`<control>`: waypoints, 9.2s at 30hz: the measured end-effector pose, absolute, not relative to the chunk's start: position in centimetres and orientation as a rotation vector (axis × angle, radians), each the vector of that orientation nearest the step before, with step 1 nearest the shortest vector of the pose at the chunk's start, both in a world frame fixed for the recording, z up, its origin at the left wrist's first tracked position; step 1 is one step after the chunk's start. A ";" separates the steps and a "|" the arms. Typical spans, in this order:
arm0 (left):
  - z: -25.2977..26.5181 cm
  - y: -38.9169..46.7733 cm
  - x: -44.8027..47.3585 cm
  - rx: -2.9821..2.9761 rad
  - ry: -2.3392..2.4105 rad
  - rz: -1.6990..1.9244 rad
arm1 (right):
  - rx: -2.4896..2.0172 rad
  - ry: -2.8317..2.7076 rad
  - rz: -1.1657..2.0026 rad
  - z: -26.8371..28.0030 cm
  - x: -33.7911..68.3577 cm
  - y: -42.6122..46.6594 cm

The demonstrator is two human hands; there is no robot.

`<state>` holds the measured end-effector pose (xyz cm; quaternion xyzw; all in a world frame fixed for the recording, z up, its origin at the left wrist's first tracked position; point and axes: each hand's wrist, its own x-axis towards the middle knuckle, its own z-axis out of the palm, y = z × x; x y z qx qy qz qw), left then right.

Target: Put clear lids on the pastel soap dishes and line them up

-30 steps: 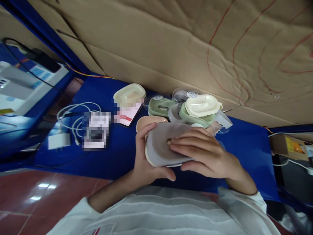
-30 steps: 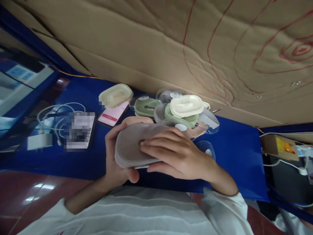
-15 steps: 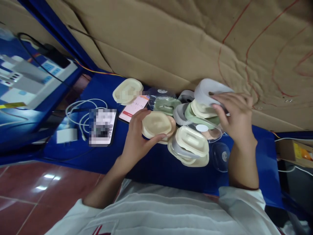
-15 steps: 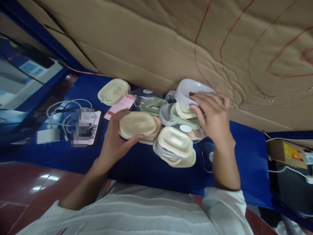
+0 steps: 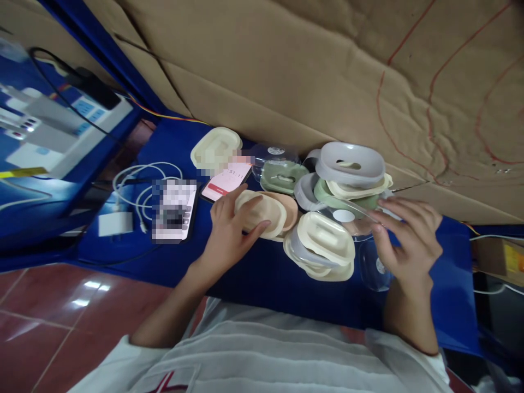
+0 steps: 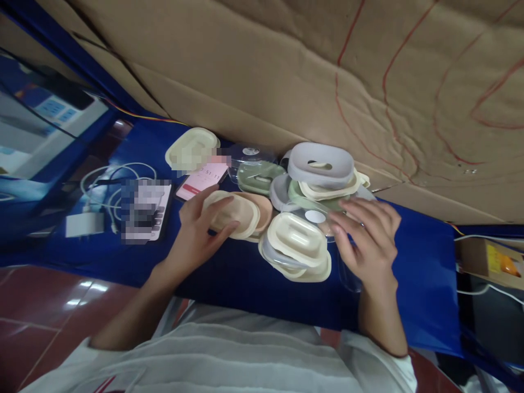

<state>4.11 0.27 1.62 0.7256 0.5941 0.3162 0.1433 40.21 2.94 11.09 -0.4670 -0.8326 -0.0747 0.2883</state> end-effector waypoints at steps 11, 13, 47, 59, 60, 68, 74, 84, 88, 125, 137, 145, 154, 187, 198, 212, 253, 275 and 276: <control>6.6 14.3 -4.2 2.192 1.971 0.640 | -1.361 -1.692 -0.289 4.2 42.0 -6.6; 6.4 15.1 -3.7 2.206 1.980 0.588 | -1.394 -1.623 -0.286 2.7 41.4 -8.1; -1.8 -7.2 6.9 2.533 1.030 0.914 | -1.521 -2.130 -0.015 -2.8 35.8 -12.4; -2.2 -10.3 10.5 2.764 0.791 0.647 | -1.406 -1.966 0.136 -2.0 36.3 -10.8; -2.4 -10.2 10.7 2.768 0.817 0.607 | -1.390 -1.970 0.140 -2.0 36.5 -10.7; -1.8 -9.0 11.6 2.796 0.881 0.558 | -1.392 -1.793 0.041 -2.5 37.0 -10.6; -1.6 -8.8 13.8 2.790 0.890 0.588 | -1.415 -1.778 0.050 -2.9 36.8 -11.0; -2.5 -12.5 4.4 2.744 1.112 0.718 | -1.382 -1.827 -0.011 -2.7 36.3 -11.5; -3.8 -13.3 1.9 2.613 1.256 0.893 | -1.387 -2.016 -0.022 -2.5 35.7 -11.6; -3.4 -13.4 4.3 2.550 1.130 0.807 | -1.448 -2.069 -0.277 -0.5 38.9 -13.5; -3.6 -13.4 5.1 2.576 1.235 0.877 | -1.583 -2.153 -0.313 1.1 45.0 0.0; -2.8 -12.9 5.1 2.541 1.185 0.757 | -1.274 -1.740 0.068 2.0 45.7 1.1; -2.6 -12.0 5.3 2.510 1.002 0.787 | -1.112 -1.512 -0.379 3.0 40.3 -7.8; -3.3 -12.5 4.7 2.451 0.956 0.917 | -1.679 -1.842 -0.366 -3.4 40.2 -14.2; -2.7 -12.2 4.4 2.080 1.017 0.700 | -1.464 -1.899 0.023 -2.4 41.7 -18.2; -2.9 -11.6 4.3 2.020 0.970 0.793 | -1.035 -2.472 0.286 -1.6 34.8 -14.7; -2.5 -11.5 6.5 2.478 0.976 0.687 | -1.752 -1.815 -0.238 -4.5 49.0 -21.6; -1.9 -11.5 9.4 2.697 1.268 0.910 | -1.696 -2.156 -0.156 -3.1 40.7 -12.9; -2.0 -11.6 9.3 2.698 1.273 0.911 | -1.695 -2.140 -0.183 -3.1 40.9 -13.1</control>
